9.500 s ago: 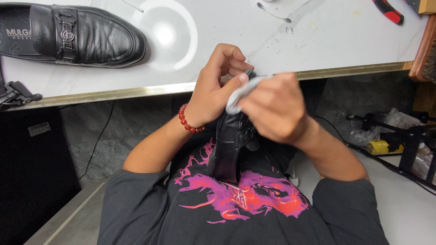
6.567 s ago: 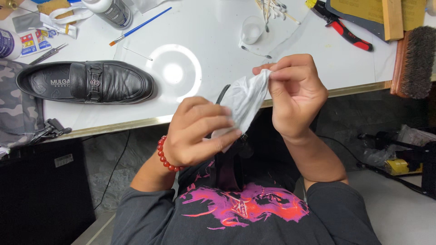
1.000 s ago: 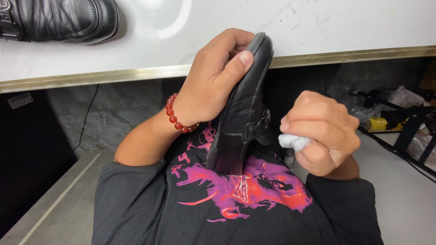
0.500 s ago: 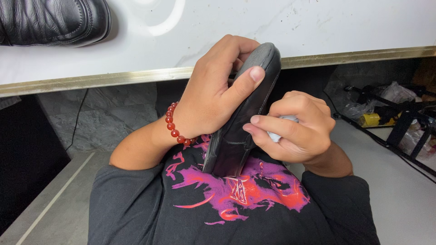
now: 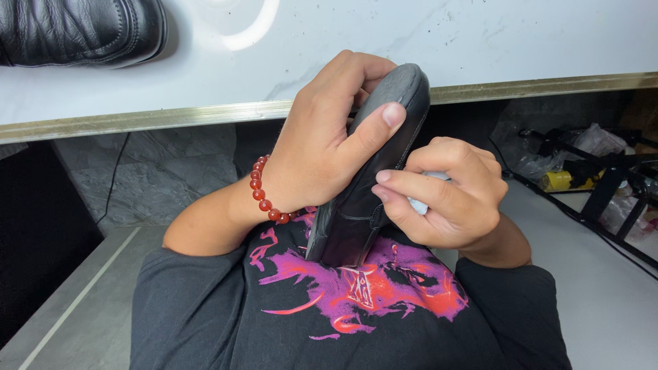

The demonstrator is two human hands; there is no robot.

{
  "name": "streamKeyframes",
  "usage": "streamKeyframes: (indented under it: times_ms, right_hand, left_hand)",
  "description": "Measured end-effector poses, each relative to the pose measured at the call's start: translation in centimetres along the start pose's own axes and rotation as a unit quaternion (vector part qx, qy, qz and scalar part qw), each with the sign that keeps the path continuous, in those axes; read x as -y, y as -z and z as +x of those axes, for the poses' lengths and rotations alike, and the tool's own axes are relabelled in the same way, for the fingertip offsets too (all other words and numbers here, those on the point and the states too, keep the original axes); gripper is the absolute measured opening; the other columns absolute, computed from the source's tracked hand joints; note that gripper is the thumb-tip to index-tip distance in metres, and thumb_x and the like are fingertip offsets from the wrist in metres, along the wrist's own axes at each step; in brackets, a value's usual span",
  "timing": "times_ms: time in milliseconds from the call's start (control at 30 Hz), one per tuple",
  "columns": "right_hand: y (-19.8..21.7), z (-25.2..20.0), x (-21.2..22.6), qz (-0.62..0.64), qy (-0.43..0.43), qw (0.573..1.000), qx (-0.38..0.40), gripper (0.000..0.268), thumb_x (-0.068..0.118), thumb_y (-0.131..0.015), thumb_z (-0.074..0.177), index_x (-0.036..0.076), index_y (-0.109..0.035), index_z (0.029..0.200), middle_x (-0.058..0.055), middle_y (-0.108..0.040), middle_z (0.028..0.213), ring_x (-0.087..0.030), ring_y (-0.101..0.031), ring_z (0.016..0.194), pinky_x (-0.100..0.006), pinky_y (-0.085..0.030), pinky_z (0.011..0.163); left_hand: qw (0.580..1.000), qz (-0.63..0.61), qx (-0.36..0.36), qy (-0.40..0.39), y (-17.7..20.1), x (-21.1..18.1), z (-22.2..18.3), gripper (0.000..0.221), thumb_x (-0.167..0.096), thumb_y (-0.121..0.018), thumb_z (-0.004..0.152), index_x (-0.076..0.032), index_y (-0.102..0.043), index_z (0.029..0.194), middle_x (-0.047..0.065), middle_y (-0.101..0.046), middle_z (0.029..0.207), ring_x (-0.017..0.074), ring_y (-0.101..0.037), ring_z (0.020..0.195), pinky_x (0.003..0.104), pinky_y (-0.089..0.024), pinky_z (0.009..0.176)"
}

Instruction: The person wipes a black shoe with a cloth, applies a liquid using a cotton swab, and then wipes the shoe again with the cloth.

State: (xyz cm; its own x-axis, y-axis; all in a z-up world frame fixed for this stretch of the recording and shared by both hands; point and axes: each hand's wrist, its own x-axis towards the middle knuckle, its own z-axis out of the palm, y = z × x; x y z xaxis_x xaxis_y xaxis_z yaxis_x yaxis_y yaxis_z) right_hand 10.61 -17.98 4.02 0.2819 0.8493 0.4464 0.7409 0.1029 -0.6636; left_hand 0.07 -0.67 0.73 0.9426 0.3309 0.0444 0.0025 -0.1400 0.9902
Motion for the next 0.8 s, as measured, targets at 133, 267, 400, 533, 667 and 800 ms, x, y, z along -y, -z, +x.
streamKeyframes:
  times_ms: [133, 267, 400, 533, 667, 800]
  right_hand:
    - [0.22, 0.61, 0.35, 0.000, -0.010, 1.000, 0.002, 0.025, 0.001, -0.088, 0.083, 0.003, -0.071, 0.102, -0.009, -0.063, 0.087, -0.018, -0.061, 0.064, -0.029, -0.046, 0.053]
    - [0.58, 1.03, 0.71, -0.005, -0.034, 0.999, 0.002, 0.033, 0.002, -0.084, 0.078, -0.005, -0.064, 0.104, -0.013, -0.065, 0.082, -0.021, -0.065, 0.063, -0.032, -0.051, 0.055]
    - [0.57, 0.41, 0.53, 0.001, -0.038, 0.999, 0.011, 0.027, 0.000, -0.086, 0.086, 0.001, -0.065, 0.103, -0.012, -0.067, 0.089, -0.021, -0.066, 0.069, -0.029, -0.051, 0.056]
    - [0.53, 0.15, 0.27, -0.008, -0.016, 1.000, 0.009, 0.025, -0.003, -0.086, 0.084, -0.001, -0.066, 0.100, -0.012, -0.065, 0.086, -0.020, -0.065, 0.066, -0.032, -0.049, 0.058]
    - [0.72, 0.20, 0.52, -0.020, -0.015, 0.999, 0.027, 0.024, -0.003, -0.086, 0.083, 0.001, -0.067, 0.098, -0.011, -0.063, 0.086, -0.020, -0.064, 0.066, -0.030, -0.048, 0.054]
    - [0.55, 0.28, 0.43, -0.018, -0.018, 1.000, 0.017, 0.026, -0.002, -0.087, 0.083, 0.000, -0.067, 0.099, -0.011, -0.063, 0.087, -0.020, -0.064, 0.065, -0.032, -0.049, 0.058]
  left_hand:
    - [1.000, 0.008, -0.005, -0.015, -0.10, -0.17, -0.24, 0.040, -0.036, -0.061, 0.113, 0.000, -0.058, 0.128, 0.012, -0.064, 0.115, 0.0209, -0.070, 0.104, 0.030, -0.056, 0.093]
    - [0.999, 0.036, -0.010, -0.015, -0.14, -0.25, -0.14, 0.040, -0.037, -0.062, 0.111, -0.001, -0.060, 0.127, 0.012, -0.064, 0.111, 0.0217, -0.068, 0.100, 0.031, -0.055, 0.090]
    - [0.999, 0.031, -0.009, -0.013, -0.21, -0.15, -0.17, 0.041, -0.039, -0.062, 0.111, -0.002, -0.060, 0.127, 0.011, -0.064, 0.110, 0.0214, -0.068, 0.099, 0.031, -0.055, 0.090]
    - [0.999, 0.048, -0.016, -0.015, -0.43, -0.24, -0.23, 0.041, -0.040, -0.062, 0.111, -0.002, -0.060, 0.127, 0.011, -0.063, 0.109, 0.0219, -0.067, 0.099, 0.032, -0.055, 0.089]
    - [0.998, 0.057, -0.018, -0.017, -0.45, -0.27, -0.20, 0.041, -0.040, -0.062, 0.110, -0.003, -0.061, 0.126, 0.011, -0.063, 0.107, 0.0225, -0.067, 0.097, 0.032, -0.054, 0.088]
    - [0.998, 0.052, -0.020, -0.016, -0.50, -0.28, -0.23, 0.040, -0.040, -0.063, 0.110, -0.003, -0.061, 0.126, 0.011, -0.063, 0.107, 0.0224, -0.067, 0.097, 0.032, -0.054, 0.087]
